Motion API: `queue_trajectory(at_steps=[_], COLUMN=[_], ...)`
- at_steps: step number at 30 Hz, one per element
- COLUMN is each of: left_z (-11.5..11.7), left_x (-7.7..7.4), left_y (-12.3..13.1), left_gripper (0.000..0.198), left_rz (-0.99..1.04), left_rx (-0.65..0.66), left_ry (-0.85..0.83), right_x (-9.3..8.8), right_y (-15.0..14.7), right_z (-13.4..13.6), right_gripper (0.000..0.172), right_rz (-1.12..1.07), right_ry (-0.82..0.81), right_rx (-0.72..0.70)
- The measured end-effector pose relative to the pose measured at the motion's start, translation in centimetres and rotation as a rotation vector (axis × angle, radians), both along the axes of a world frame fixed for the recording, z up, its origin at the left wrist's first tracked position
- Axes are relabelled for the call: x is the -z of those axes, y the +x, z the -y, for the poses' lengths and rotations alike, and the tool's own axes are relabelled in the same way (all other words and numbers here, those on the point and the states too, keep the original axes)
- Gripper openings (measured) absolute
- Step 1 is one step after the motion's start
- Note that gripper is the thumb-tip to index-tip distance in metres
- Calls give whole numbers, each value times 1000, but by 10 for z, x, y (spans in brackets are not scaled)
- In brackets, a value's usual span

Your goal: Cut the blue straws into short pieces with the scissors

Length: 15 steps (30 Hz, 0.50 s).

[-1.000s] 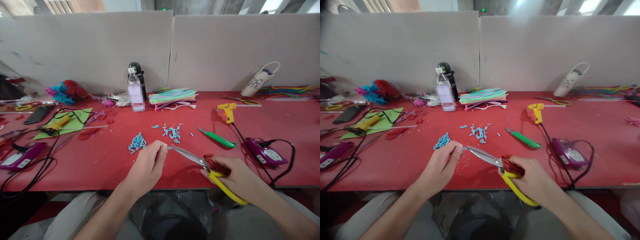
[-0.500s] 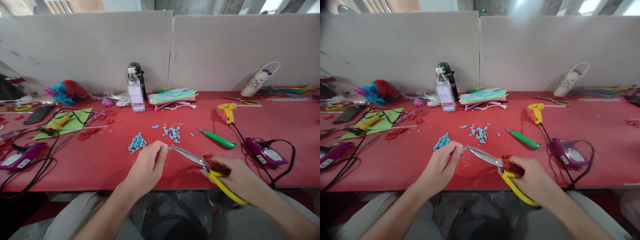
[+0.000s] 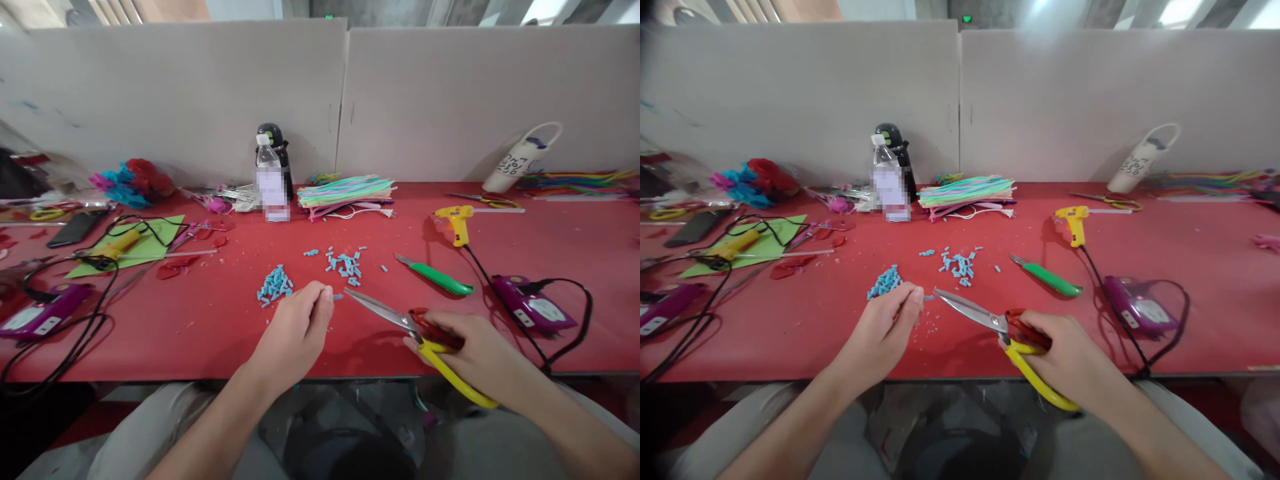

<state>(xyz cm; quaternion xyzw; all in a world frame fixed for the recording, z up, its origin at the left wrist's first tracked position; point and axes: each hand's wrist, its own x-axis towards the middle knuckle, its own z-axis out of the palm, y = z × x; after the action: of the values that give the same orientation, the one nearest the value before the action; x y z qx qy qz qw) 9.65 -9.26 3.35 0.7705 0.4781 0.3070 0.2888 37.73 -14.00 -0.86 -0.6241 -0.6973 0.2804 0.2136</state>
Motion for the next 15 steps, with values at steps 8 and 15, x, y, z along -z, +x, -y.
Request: queue_trajectory(at_steps=[8, 15], left_z=[1, 1], left_x=[-1, 0], left_y=[0, 0], left_gripper=[37, 37], left_rz=[15, 14], left_rx=[12, 15], left_ry=[-28, -37], right_x=[4, 1], right_y=[3, 1], right_z=[1, 0], right_gripper=[24, 17], right_rz=[74, 103], right_ry=[-49, -29], right_rx=[-36, -52])
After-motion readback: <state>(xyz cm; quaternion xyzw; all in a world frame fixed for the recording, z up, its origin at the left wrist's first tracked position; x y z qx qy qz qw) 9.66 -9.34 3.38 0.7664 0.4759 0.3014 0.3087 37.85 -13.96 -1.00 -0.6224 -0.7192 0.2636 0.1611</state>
